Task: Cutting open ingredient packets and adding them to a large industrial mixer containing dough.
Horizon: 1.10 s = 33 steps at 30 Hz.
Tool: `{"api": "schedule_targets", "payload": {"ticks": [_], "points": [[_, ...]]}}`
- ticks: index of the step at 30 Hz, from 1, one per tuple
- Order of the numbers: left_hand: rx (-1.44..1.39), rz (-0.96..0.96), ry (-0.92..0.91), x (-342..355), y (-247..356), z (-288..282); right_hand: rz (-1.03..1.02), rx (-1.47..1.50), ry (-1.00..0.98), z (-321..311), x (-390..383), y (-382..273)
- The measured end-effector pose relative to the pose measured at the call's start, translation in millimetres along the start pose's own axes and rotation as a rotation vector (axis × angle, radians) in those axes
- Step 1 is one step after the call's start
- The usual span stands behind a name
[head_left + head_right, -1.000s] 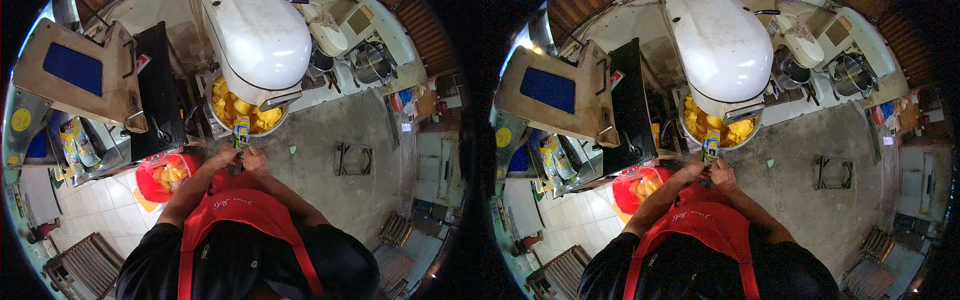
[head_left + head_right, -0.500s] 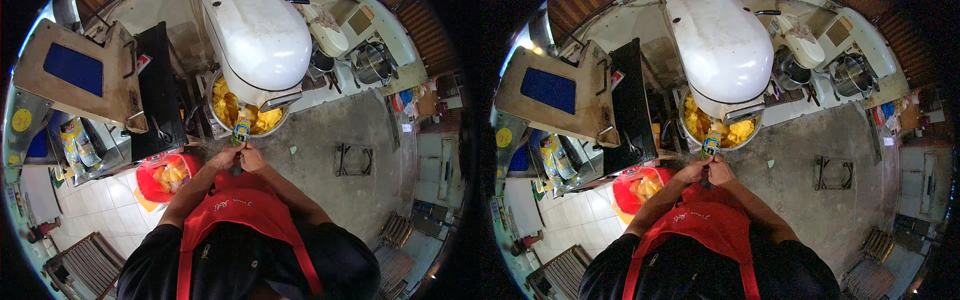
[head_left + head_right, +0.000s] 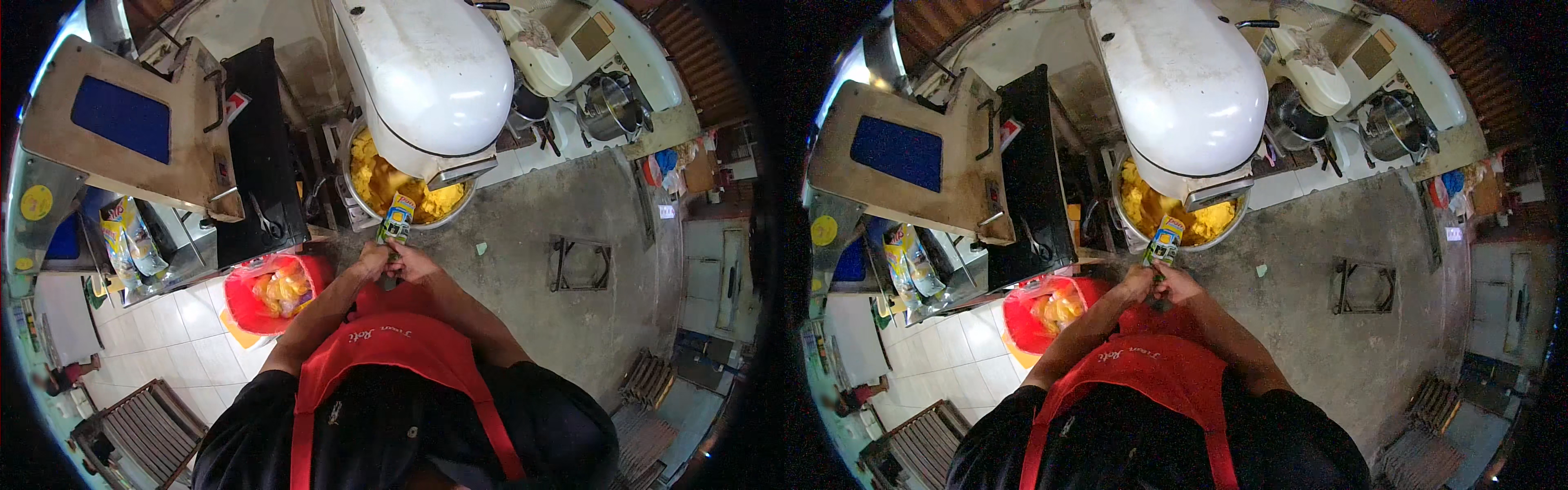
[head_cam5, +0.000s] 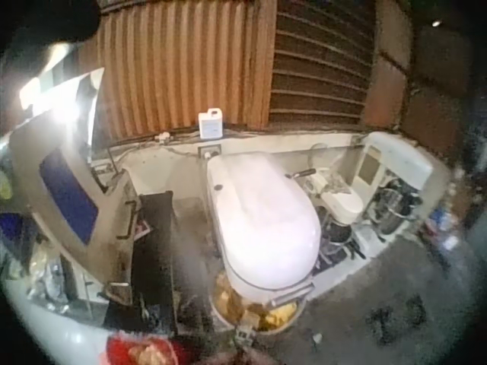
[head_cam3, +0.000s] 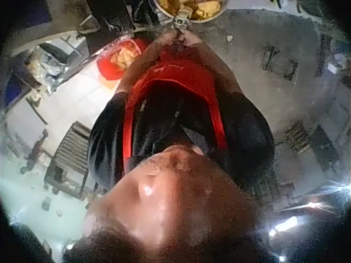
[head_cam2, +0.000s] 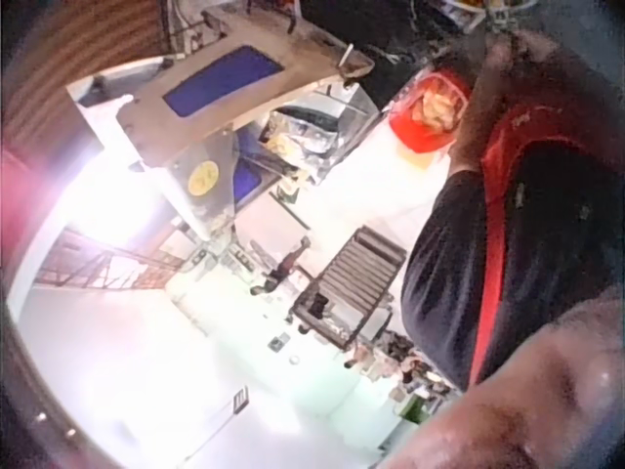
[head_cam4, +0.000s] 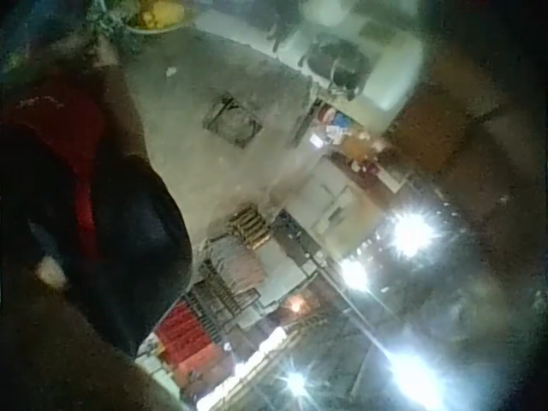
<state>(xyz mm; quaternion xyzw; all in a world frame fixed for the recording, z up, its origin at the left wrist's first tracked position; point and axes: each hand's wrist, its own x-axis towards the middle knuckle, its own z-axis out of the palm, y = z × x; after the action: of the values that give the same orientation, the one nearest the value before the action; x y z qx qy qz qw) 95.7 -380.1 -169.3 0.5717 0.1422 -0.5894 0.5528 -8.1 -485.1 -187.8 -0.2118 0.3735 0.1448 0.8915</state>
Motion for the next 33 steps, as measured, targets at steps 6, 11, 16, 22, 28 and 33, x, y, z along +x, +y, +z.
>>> {"api": "schedule_targets", "payload": {"ticks": [6,11,16,22,28,33], "points": [[0.287,-0.011,-0.017,-6.7,17.6,-4.0,-0.050,0.074,-0.012,25.8,-3.5,-10.5],[0.283,0.109,-0.048,-12.3,22.8,15.2,-0.211,0.053,-0.014,26.1,8.4,-32.8],[0.219,0.142,-0.025,-24.2,35.2,24.4,-0.345,0.037,0.114,28.9,10.1,-54.2],[0.197,0.090,-0.030,-19.2,32.6,19.1,-0.437,0.051,0.382,33.3,23.4,-78.0],[0.310,0.134,0.029,-37.1,28.0,22.3,-0.457,0.046,0.440,20.9,32.7,-94.6],[0.276,0.089,0.013,-46.4,28.2,25.8,-0.437,0.020,0.486,0.9,44.2,-105.1]]}}
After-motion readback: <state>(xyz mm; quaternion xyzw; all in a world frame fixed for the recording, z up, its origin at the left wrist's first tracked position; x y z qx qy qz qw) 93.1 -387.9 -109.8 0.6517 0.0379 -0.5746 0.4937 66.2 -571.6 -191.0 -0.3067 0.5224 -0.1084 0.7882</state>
